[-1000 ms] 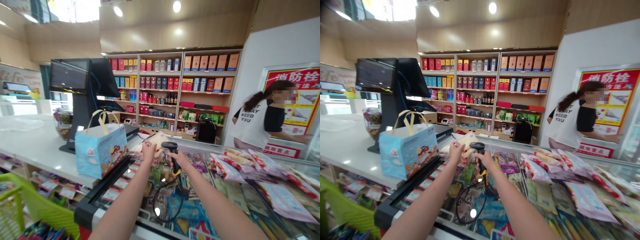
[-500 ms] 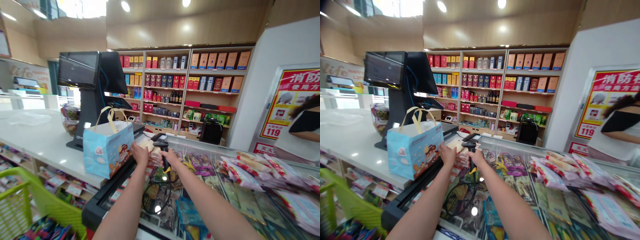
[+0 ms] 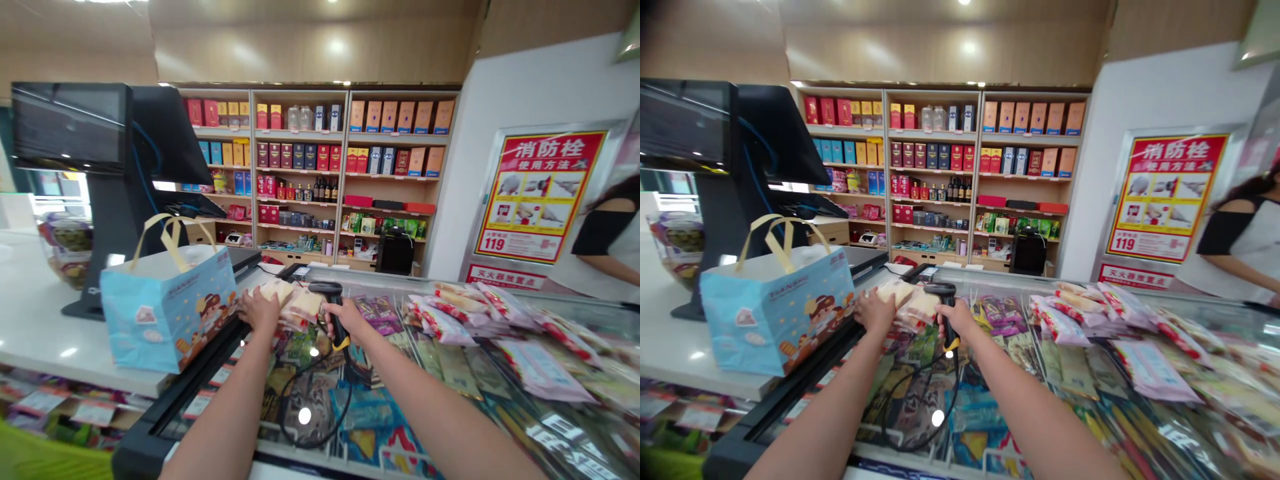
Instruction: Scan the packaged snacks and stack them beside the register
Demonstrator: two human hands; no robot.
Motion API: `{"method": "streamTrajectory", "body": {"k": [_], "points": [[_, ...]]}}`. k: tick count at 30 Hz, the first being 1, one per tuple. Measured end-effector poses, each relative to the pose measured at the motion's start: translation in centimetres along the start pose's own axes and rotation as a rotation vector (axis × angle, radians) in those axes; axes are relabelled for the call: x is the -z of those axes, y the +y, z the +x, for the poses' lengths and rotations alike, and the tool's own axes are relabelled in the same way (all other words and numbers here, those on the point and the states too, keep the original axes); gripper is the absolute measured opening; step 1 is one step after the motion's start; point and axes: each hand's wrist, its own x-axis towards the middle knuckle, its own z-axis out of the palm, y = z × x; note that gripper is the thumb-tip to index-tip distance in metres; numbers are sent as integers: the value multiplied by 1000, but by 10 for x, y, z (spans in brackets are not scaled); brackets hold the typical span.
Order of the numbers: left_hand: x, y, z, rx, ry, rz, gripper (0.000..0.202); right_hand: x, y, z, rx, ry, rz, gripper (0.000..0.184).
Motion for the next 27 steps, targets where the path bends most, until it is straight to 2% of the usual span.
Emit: {"method": "streamTrajectory", "body": {"k": [9,12,14,16,18,20,22,24,27], "points": [[11,1,-7,-28,52,-44,64,72,-8,-55,89,141,33,37],[11,6,-10,-43,21,-81,64,94,-5,-68,79,211,74,38],[9,10,-12,-3,2,-75,66,106,-2,-76,74,248,94,37],[8,14,-14,51,38,-55,67,117,2,-82,76,273,97,36],[8,17,-16,46,133,-48,66,129,5,-89,80,294,96,36],[10,22,-18,-47,231,-63,64,140,8,-95,85,319,108,37],[10,34,-24,-175,269,-105,61,152,9,-99,86,341,117,37],[7,51,-35,-299,214,-171,55,164,8,-103,93,365,112,37],[-6,87,-65,-461,11,-287,41,183,5,-111,111,399,95,34]]}}
